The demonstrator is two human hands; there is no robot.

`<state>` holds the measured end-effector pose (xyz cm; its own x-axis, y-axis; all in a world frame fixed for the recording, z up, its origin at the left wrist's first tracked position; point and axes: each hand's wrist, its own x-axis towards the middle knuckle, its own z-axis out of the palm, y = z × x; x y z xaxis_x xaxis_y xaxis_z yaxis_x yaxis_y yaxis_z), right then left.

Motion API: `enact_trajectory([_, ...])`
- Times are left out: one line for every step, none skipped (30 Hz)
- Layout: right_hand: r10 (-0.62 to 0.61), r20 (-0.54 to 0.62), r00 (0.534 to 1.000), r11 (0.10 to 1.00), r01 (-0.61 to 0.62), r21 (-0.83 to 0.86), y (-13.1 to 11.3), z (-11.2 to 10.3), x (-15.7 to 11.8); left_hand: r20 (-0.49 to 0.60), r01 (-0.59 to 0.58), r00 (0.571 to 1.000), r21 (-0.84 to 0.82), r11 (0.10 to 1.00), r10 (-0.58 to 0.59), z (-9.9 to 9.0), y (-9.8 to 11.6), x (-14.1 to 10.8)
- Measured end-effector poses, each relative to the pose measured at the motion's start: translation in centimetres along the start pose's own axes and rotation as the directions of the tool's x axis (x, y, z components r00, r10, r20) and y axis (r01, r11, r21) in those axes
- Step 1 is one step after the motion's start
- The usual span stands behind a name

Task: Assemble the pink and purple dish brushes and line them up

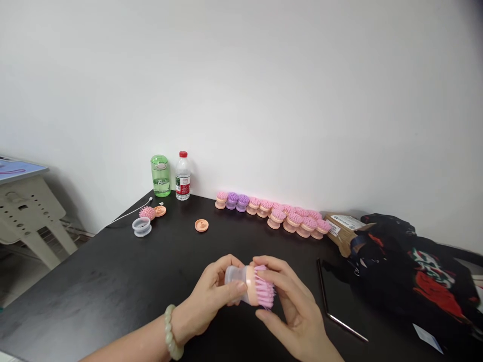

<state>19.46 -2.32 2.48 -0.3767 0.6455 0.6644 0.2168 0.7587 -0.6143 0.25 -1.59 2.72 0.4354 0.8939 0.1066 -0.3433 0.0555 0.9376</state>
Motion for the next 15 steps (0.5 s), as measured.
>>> enact_trajectory([0.0,-0.007,1.0,1.0,0.0,-0.013,0.2,0.0,0.1,0.0,0.015,1.0,-0.013,1.0,-0.015,0.0,-0.1,0.1])
enact_trajectory([0.011,-0.02,1.0,0.999,-0.011,-0.031,0.3,0.0,0.1,-0.008,0.021,1.0,-0.019,1.0,-0.022,0.0,-0.3,0.1])
enact_trajectory([0.034,-0.042,0.999,0.998,-0.036,-0.049,0.5,0.1,0.2,-0.022,0.019,1.0,-0.019,1.0,-0.019,0.0,-0.4,0.2])
enact_trajectory([0.073,-0.072,0.995,0.995,-0.077,-0.062,0.7,0.3,0.2,-0.036,0.007,0.999,-0.012,1.0,-0.008,-0.1,-0.5,0.3])
enact_trajectory([0.126,-0.108,0.986,0.989,-0.133,-0.064,0.9,0.5,0.3,-0.047,-0.017,0.999,0.006,1.0,0.018,-0.1,-0.6,0.4])
enact_trajectory([0.195,-0.139,0.971,0.978,-0.203,-0.048,1.1,0.7,0.3,-0.058,-0.059,0.996,0.046,0.997,0.062,-0.2,-0.7,0.5])
enact_trajectory([0.276,-0.157,0.948,0.96,-0.281,-0.009,1.2,1.0,0.4,-0.064,-0.116,0.99,0.119,0.986,0.124,-0.3,-0.9,0.5])
enact_trajectory([0.363,-0.154,0.919,0.932,-0.36,0.053,1.3,1.4,0.4,-0.057,-0.184,0.978,0.222,0.957,0.202,-0.5,-1.0,0.5])
enact_trajectory([0.444,-0.133,0.886,0.894,-0.429,0.132,1.4,1.7,0.4,-0.035,-0.255,0.959,0.34,0.905,0.283,-0.6,-1.1,0.5])
enact_trajectory([0.509,-0.101,0.855,0.85,-0.481,0.217,1.4,2.1,0.5,0.003,-0.316,0.936,0.449,0.836,0.352,-0.8,-1.2,0.5])
enact_trajectory([0.554,-0.067,0.83,0.804,-0.512,0.302,1.4,2.3,0.5,0.044,-0.359,0.917,0.524,0.772,0.397,-1.0,-1.3,0.5])
enact_trajectory([0.578,-0.04,0.815,0.764,-0.523,0.378,1.4,2.6,0.5,0.075,-0.385,0.906,0.556,0.737,0.416,-1.1,-1.4,0.5])
enact_trajectory([0.588,-0.024,0.809,0.732,-0.519,0.441,1.4,2.7,0.6,0.086,-0.394,0.904,0.548,0.738,0.419,-1.3,-1.6,0.4])
enact_trajectory([0.588,-0.021,0.808,0.713,-0.506,0.486,1.4,2.8,0.6,0.074,-0.388,0.908,0.516,0.764,0.411,-1.4,-1.7,0.4])
enact_trajectory([0.586,-0.03,0.809,0.704,-0.491,0.513,1.4,2.8,0.7,0.046,-0.368,0.918,0.474,0.8,0.395,-1.5,-1.7,0.5])
